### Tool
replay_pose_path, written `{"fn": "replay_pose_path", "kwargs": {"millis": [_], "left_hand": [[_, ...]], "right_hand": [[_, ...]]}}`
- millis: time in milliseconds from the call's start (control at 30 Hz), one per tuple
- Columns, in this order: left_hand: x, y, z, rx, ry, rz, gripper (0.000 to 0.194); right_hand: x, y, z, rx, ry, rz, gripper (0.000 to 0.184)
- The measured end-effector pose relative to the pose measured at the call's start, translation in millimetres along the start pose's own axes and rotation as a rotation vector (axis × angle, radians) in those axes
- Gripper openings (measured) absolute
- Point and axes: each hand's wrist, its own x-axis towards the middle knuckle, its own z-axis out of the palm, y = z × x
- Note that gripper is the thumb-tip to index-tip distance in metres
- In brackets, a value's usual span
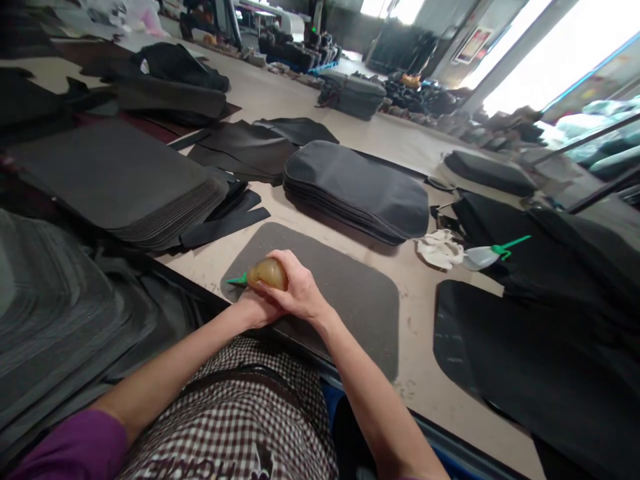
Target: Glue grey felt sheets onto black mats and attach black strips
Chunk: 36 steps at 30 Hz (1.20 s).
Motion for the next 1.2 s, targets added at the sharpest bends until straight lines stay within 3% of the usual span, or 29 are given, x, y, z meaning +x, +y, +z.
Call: {"fn": "replay_pose_path", "kwargs": {"millis": [200, 533, 667, 767, 933, 1200], "left_hand": [[-0.3, 2.0, -12.9, -0.02, -0.039, 0.019, 0.069], [0.9, 0.5, -10.6, 0.102, 0.143, 0.044, 0.076], [1.8, 1.2, -9.7, 0.101, 0.166, 0.05, 0.077], [1.8, 2.2, -10.1, 0.11, 0.166, 0.054, 0.077], [1.9, 1.7, -10.6, 0.108, 0.169, 0.058, 0.077], [-0.3, 0.5, -10.4, 0.099, 0.104, 0.041, 0.072]], "right_hand": [[7.6, 11.5, -9.3, -0.06, 0.051, -0.021, 0.046], [26.4, 42.6, -6.9, -0.156, 0.305, 0.091, 0.05], [45.2, 54.1, -3.8, -0.278, 0.428, 0.118, 0.05], [54.3, 59.3, -2.1, -0.359, 0.447, 0.141, 0.049], [50.1, 49.8, -2.6, -0.353, 0.426, 0.146, 0.048], [18.3, 7.7, 2.8, -0.138, 0.294, 0.218, 0.049]]}}
